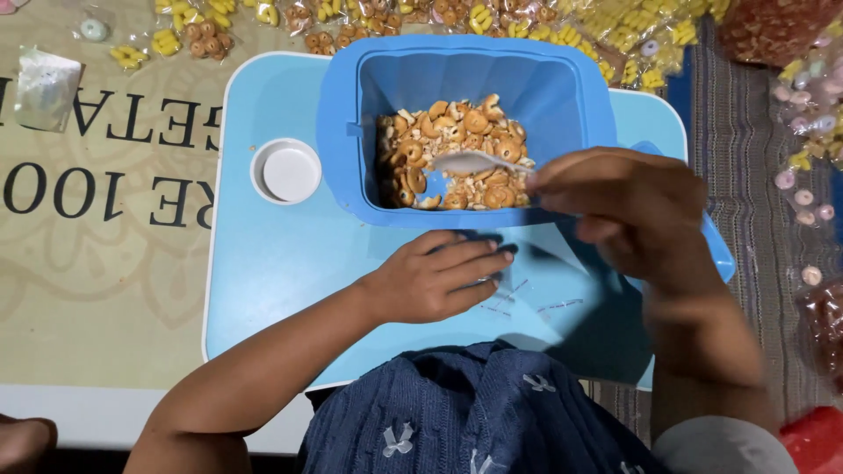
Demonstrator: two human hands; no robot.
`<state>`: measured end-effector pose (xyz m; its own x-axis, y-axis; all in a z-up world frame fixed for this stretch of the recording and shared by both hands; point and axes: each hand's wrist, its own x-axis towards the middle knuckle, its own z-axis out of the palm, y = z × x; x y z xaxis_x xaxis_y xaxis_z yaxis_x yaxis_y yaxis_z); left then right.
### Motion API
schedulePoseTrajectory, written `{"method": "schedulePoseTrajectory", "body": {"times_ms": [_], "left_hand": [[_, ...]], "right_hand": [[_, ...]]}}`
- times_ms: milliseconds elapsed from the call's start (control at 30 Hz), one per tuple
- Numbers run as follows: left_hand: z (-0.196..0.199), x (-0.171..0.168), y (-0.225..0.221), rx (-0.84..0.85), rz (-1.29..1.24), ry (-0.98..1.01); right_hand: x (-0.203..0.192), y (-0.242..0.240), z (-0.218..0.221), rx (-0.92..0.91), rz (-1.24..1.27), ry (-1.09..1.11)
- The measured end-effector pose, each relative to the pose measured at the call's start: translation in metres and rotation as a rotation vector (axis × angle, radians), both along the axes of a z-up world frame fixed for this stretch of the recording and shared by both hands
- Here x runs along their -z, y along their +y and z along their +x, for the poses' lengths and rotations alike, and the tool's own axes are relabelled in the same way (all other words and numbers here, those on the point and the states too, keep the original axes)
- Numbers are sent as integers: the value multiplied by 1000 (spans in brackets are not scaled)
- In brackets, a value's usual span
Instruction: A person is manually picking up small ring-shaped snacks and placing them into small plastic bags for packaging.
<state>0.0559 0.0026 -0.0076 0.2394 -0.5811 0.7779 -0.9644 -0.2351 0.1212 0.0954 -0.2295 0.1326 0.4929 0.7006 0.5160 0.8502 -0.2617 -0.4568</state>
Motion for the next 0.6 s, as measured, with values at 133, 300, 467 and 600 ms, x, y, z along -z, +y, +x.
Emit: {"method": "schedulePoseTrajectory", "body": {"times_ms": [133,300,467,600], "left_hand": [[-7,-14,2,-376,-2,-166],[-9,-23,1,-639,168,-167],[-12,-23,1,-596,119,-166],[-23,-26,-5,-602,163,-189]], "right_hand": [[-10,-18,-11,19,184,91],[-6,-6,1,30,-30,216],[1,-12,-3,68,285,-25],[11,-39,-1,-60,265,-106]]}}
